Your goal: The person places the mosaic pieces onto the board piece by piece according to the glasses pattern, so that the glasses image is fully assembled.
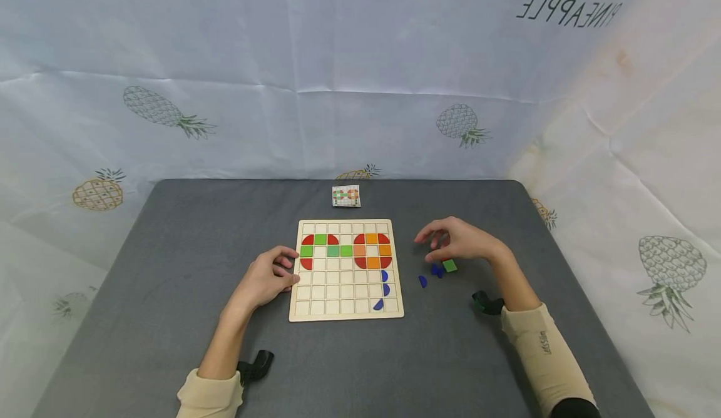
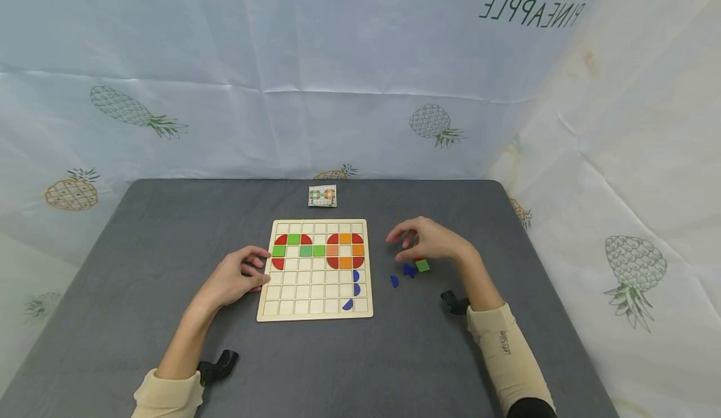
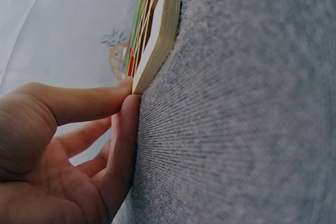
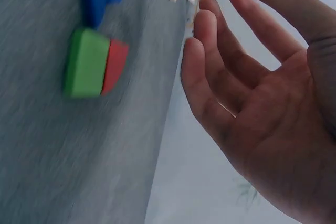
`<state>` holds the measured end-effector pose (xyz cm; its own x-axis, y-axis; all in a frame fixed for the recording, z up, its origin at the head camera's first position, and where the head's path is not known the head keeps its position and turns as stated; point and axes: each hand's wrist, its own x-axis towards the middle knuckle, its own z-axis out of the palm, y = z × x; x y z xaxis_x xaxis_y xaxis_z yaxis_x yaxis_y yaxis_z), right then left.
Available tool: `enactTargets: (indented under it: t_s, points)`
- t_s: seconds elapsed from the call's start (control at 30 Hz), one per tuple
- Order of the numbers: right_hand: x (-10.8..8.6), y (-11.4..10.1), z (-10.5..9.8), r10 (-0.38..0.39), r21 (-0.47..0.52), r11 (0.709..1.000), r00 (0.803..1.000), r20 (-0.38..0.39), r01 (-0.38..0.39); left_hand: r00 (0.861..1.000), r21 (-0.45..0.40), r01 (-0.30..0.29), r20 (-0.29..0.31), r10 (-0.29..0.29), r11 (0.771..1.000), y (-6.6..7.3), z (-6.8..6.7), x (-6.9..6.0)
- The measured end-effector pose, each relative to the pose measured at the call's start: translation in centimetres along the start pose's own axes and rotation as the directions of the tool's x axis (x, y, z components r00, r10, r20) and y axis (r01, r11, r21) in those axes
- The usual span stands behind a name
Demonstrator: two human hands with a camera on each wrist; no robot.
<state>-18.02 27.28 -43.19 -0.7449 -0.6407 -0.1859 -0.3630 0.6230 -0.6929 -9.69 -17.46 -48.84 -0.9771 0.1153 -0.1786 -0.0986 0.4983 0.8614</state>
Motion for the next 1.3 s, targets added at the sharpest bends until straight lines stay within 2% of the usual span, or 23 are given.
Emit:
enactTargets:
  t_s: [0.3, 0.57, 0.93, 1.13, 1.3]
  points:
    - [-2.9, 2.9, -0.6, 0.053, 0.057, 0.997, 0.995, 0.087, -0.058, 1.000, 0.001, -0.005, -0.002, 0.005, 1.000, 0.0, 0.0, 0.0]
    - [-3.8, 5.5, -0.6, 0.071, 0.053, 0.996, 0.994, 0.086, -0.076, 1.000, 0.007, -0.005, -0.008, 0.005, 1.000, 0.0, 0.0, 0.0]
    - [-4.1, 6.4, -0.5, 0.088, 0.056, 0.994, 0.994, 0.062, -0.092, 1.000, 0.012, 0.003, -0.003, -0.003, 1.000, 0.0, 0.0, 0.0]
    - [-4.2, 6.7, -0.3, 0.067, 0.028, 0.997, 0.997, 0.038, -0.068, 1.000, 0.011, 0.004, -0.009, -0.004, 1.000, 0.1, 0.0, 0.0]
    - [-4.2, 6.7, -0.2, 0.089, 0.030, 0.995, 0.996, 0.025, -0.090, 1.000, 0.015, 0.003, -0.009, -0.003, 1.000, 0.1, 0.0, 0.0]
